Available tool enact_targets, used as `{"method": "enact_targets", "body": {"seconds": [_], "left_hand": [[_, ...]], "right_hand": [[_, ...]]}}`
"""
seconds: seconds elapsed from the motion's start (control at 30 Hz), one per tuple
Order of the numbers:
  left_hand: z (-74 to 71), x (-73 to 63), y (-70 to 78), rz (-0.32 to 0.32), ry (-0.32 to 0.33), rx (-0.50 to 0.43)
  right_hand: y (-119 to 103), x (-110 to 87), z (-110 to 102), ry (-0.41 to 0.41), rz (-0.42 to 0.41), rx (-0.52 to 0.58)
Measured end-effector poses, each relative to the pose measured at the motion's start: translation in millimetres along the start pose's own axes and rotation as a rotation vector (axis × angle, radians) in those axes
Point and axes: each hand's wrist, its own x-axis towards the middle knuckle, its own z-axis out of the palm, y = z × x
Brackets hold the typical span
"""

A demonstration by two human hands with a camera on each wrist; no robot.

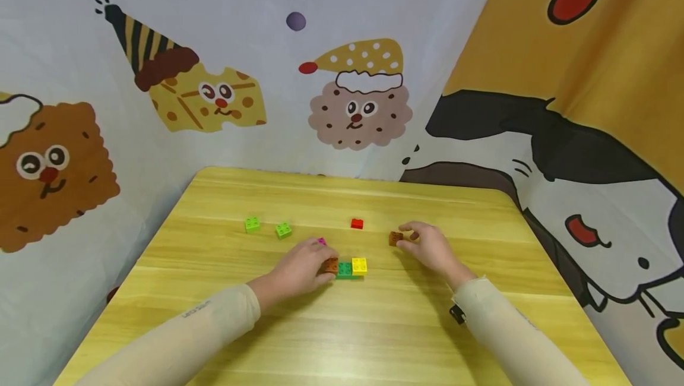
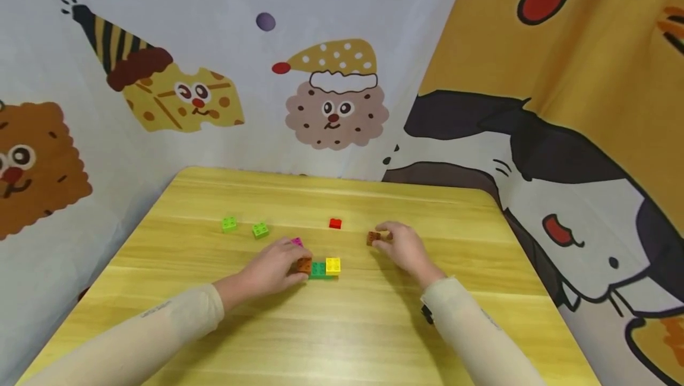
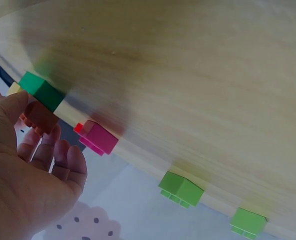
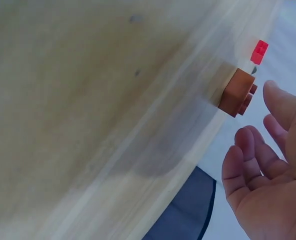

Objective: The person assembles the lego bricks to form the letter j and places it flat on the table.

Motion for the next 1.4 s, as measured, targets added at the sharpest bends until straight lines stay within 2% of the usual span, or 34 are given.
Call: {"method": "enact_targets", "body": {"seconds": [0.27, 0.63, 0.93, 1.07, 1.23, 1.4], "left_hand": [[1.6, 1.6, 2.1, 0.000, 0.007, 0.004], [8.7, 5.6, 6.4, 0.037, 0.048, 0.040], [13.0, 8.2, 10.8, 0.031, -0.008, 0.055], [15.2, 8.8, 10.0, 0.023, -0.010, 0.053], [14.6, 8.8, 9.6, 0.019, -0.004, 0.042], [13.7, 10.0, 8.0, 0.045, 0.016, 0.040]], "right_hand": [[6.5, 4.9, 5.3, -0.061, 0.021, -0.031], [8.6, 6.2, 9.0, -0.055, 0.004, -0.048], [13.0, 8.1, 10.2, -0.060, -0.012, -0.026], [12.4, 8.0, 11.6, -0.061, -0.012, -0.023], [4.3, 6.7, 13.9, -0.071, -0.028, -0.004], [-17.4, 2.3, 13.1, -0.129, -0.037, 0.062]]}}
